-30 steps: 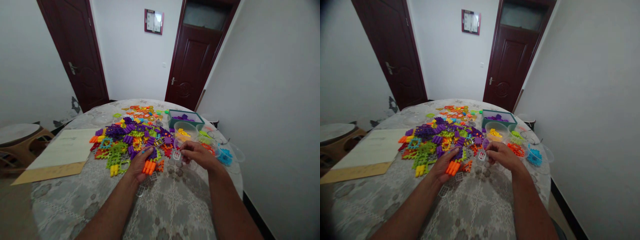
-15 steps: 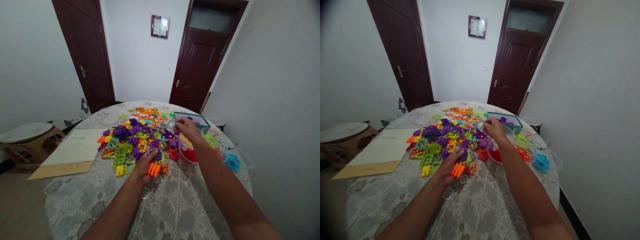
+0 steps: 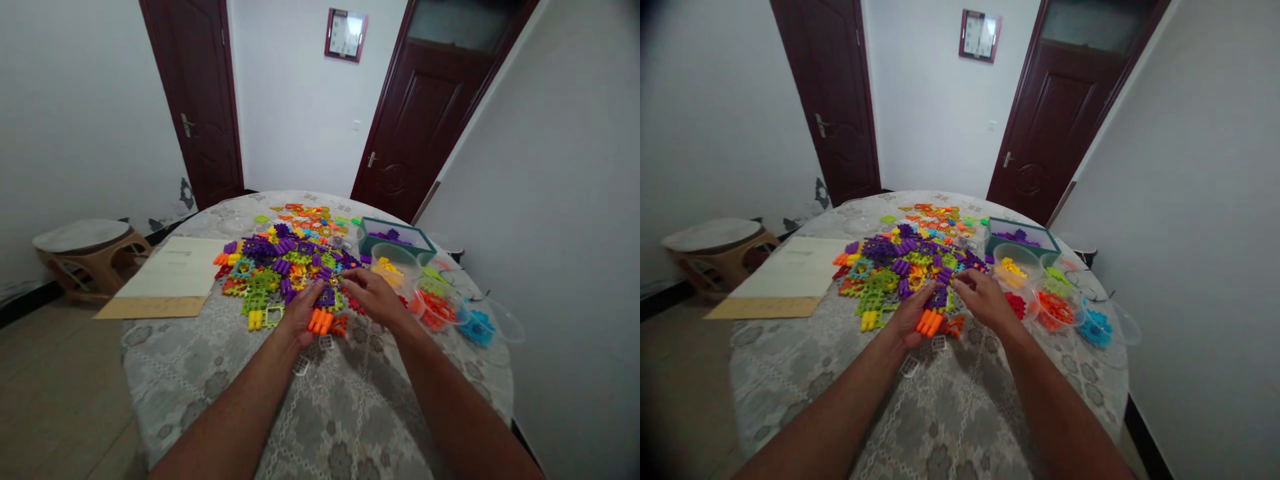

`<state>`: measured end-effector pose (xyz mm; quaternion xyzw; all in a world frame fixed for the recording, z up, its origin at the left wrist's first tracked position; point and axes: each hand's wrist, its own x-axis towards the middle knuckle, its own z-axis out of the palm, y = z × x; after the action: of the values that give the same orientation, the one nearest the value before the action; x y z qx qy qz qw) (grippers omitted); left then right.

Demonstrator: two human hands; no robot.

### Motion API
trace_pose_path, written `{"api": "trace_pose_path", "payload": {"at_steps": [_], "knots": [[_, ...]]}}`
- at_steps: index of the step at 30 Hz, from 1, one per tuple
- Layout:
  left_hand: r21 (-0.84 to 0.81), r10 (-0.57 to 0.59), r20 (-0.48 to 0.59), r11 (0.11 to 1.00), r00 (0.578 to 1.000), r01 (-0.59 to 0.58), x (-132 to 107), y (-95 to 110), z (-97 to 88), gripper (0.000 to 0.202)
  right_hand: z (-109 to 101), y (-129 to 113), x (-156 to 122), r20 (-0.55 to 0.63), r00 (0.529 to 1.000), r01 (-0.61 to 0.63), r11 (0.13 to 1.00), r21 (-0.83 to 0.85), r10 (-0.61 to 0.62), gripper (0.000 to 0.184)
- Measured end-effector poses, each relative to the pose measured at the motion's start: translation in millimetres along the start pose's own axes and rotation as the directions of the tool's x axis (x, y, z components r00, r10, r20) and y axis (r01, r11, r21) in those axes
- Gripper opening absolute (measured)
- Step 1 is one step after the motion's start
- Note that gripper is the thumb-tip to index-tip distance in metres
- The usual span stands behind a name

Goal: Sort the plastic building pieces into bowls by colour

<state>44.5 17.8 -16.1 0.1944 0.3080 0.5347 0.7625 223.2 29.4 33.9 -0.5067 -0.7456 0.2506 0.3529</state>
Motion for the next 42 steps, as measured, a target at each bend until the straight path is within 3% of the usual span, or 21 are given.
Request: {"api": "trace_pose_path", "payload": {"at_steps": [6, 13, 19, 24, 28, 30, 33, 35, 37, 39, 42], "knots": [[0.06, -0.019, 0.111, 0.998, 0.994, 0.013, 2.9, -8.5, -2.1, 0.032, 25.2, 1.6, -26.4, 0.049, 0.999, 0.017, 1.0, -0.013, -0.016, 0.037], [0.084, -0.128, 0.067, 0.989, 0.99, 0.122, 11.4, -17.0, -8.7, 0.037, 35.6, 13.3, -32.5, -0.124, 0.983, -0.124, 0.985, 0.118, 0.138, 0.022], [0.153, -0.106, 0.032, 0.983, 0.994, 0.1, 6.9, -13.4, -7.4, 0.029, 30.6, 11.5, -31.0, -0.193, 0.973, -0.081, 0.973, 0.214, 0.124, 0.013], [0.245, -0.09, 0.014, 0.966, 0.996, 0.084, 4.6, -10.5, -9.7, 0.039, 2.1, 14.4, -25.9, -0.079, 0.98, -0.146, 0.93, 0.336, 0.182, 0.014], [0.255, -0.077, -0.002, 0.964, 0.997, 0.075, 5.0, -10.7, -10.5, 0.041, -40.9, 25.8, 1.8, 0.033, 0.98, -0.199, 0.949, 0.245, 0.197, 0.01], [0.244, -0.069, -0.007, 0.967, 0.998, 0.069, 5.1, -10.5, -10.8, 0.041, -66.7, 35.7, 27.2, -0.09, 0.966, -0.21, 0.942, 0.264, 0.24, 0.011], [0.228, -0.057, 0.007, 0.972, 0.998, 0.054, 4.9, -9.4, -11.7, 0.041, -100.4, 52.6, 65.8, -0.381, 0.873, -0.178, 0.926, 0.332, 0.304, 0.024], [0.22, -0.044, 0.01, 0.975, 0.999, 0.041, 4.4, -8.4, -11.7, 0.039, -111.7, 61.1, 79.8, -0.498, 0.809, -0.145, 0.927, 0.346, 0.313, 0.033], [0.217, -0.036, -0.004, 0.975, 0.999, 0.036, 3.3, -7.2, -10.5, 0.038, -109.5, 63.1, 78.1, -0.528, 0.792, -0.148, 0.936, 0.32, 0.306, 0.036], [0.217, -0.036, -0.018, 0.975, 0.999, 0.039, 1.7, -6.0, -8.1, 0.038, -93.7, 56.4, 61.4, -0.436, 0.857, -0.18, 0.951, 0.249, 0.277, 0.031], [0.209, -0.035, -0.009, 0.977, 0.999, 0.036, -0.5, -5.3, -4.2, 0.038, -53.7, 32.0, 21.5, -0.128, 0.973, -0.183, 0.979, 0.085, 0.193, 0.024]]}}
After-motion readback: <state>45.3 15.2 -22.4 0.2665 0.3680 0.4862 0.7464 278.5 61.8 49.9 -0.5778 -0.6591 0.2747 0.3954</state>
